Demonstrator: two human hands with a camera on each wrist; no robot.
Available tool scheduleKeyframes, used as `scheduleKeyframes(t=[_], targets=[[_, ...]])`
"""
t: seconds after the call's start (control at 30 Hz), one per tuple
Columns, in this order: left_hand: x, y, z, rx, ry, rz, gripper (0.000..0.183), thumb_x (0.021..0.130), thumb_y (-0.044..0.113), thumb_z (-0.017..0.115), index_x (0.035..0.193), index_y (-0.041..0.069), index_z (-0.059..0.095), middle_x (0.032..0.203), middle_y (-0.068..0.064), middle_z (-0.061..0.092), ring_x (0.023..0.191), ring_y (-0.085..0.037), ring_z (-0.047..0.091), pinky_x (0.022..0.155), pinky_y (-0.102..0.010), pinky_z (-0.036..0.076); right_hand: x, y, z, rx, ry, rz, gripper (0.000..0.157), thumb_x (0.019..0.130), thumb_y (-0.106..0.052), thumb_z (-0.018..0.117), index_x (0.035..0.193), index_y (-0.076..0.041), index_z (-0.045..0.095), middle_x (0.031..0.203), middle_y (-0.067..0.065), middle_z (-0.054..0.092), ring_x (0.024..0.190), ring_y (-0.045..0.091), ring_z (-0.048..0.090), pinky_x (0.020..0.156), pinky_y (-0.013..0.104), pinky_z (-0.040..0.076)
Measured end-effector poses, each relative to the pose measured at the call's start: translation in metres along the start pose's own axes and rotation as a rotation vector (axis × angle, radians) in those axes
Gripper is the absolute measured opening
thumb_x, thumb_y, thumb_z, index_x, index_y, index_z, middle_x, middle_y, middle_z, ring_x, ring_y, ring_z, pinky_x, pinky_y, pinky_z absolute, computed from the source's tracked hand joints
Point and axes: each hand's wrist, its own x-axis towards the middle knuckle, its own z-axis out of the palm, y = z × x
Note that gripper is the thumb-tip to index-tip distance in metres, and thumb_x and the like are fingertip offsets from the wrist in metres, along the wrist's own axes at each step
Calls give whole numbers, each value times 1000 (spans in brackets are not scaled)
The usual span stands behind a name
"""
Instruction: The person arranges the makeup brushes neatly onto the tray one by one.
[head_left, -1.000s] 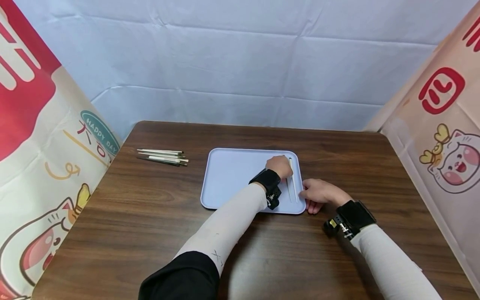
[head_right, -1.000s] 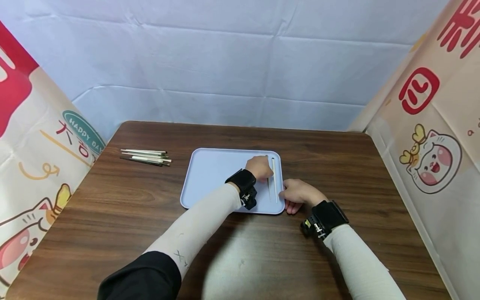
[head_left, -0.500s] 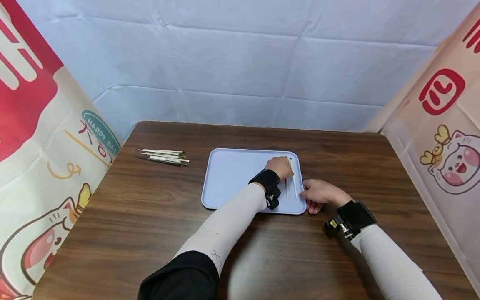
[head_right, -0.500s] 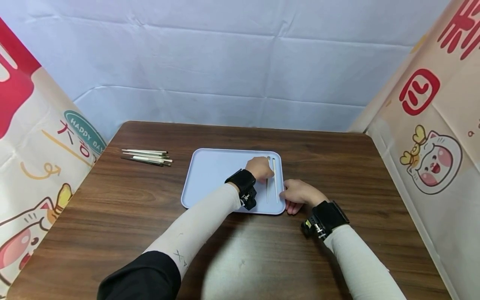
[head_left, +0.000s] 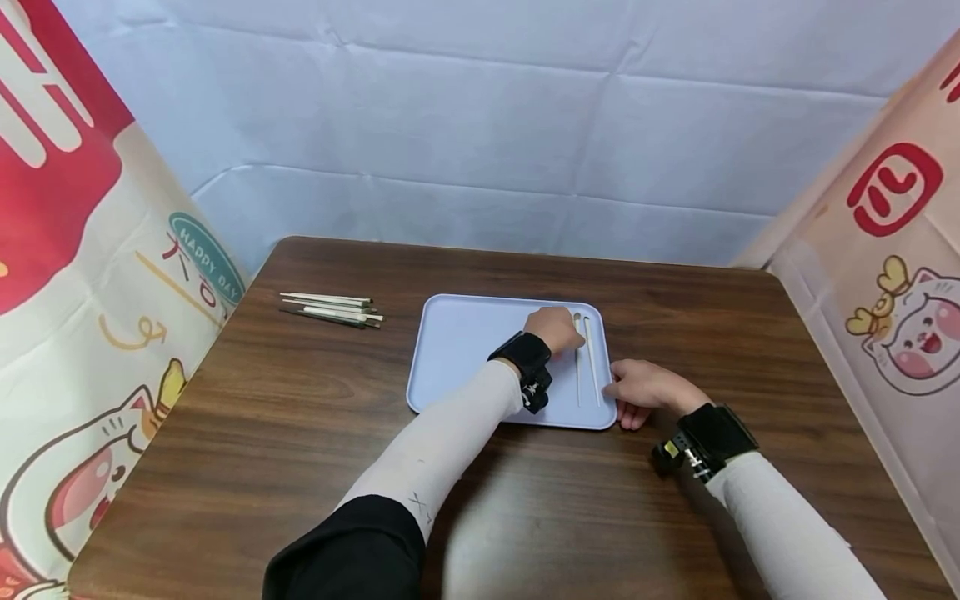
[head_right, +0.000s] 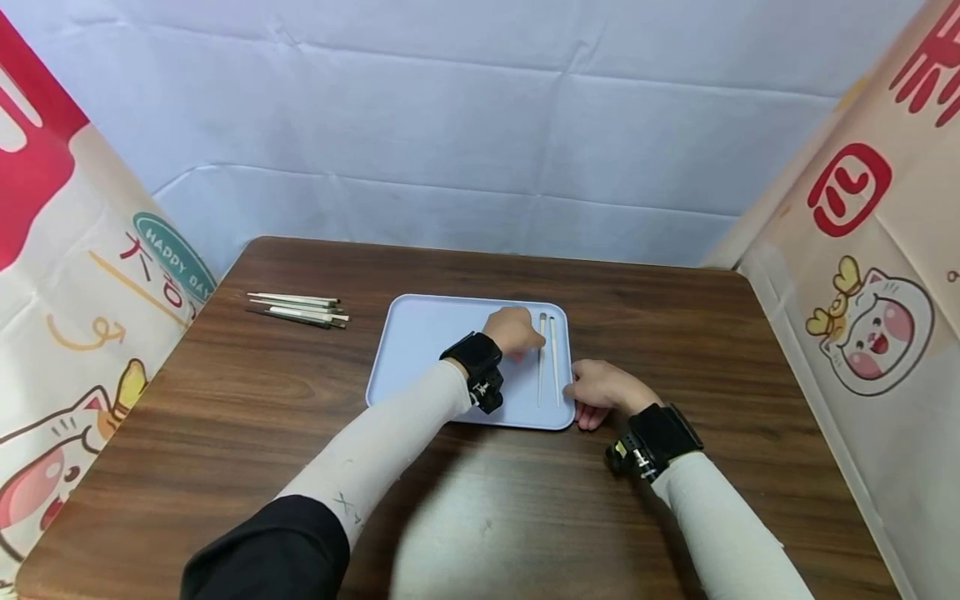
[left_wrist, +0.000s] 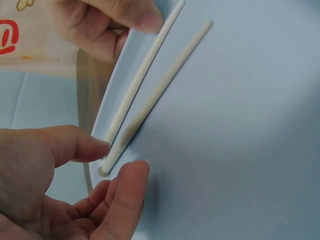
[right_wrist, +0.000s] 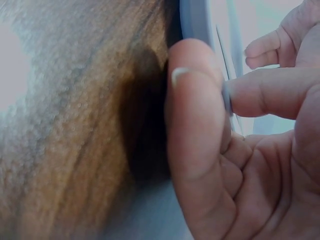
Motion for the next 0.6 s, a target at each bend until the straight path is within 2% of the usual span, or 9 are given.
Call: scheduleKeyframes(t=[0.13,0.27,0.37,0.47,0.5,0.6], targets=[[2,-10,-9,14,19,6,52,94,33,69,54,17,40,47,5,39,42,-10,44,44,-23,36,1,0,0,-12,-4,1,9,100,-7,48,94,0,49,66,10,65,50,14,64,49,30,56],[-2,-22,-22,-1,29,4,44,92,33,72,61,15,46,53,5,36,51,-12,42,49,-25,34,0,0,-1,-11,-3,2,10,101,-8,48,94,0,50,65,10,65,51,14,65,50,30,56],[-10,-30,-33,18,47,-1,27,91,35,73,83,12,61,65,4,48,61,-13,47,55,-27,38,-1,-1,-1,-8,-4,0,10,101,-7,48,95,0,50,65,10,65,51,14,65,50,30,56],[-17,-37,-43,62,74,-1,32,90,37,74,107,12,64,84,1,61,74,-16,55,62,-29,45,-1,-1,0,-8,-8,0,9,101,-7,48,96,0,50,65,10,64,51,14,65,50,29,56],[-19,-40,-47,77,83,-2,35,90,38,75,112,13,64,92,1,65,78,-17,57,65,-31,48,-1,-1,0,-8,-8,0,9,101,-7,47,96,0,50,65,10,64,51,14,64,50,29,56],[-20,-50,-55,108,96,-6,36,90,39,75,113,13,64,104,-1,67,87,-19,59,73,-34,51,-1,-2,0,-8,-10,2,9,100,-7,47,96,0,51,65,10,64,51,14,64,50,29,56]])
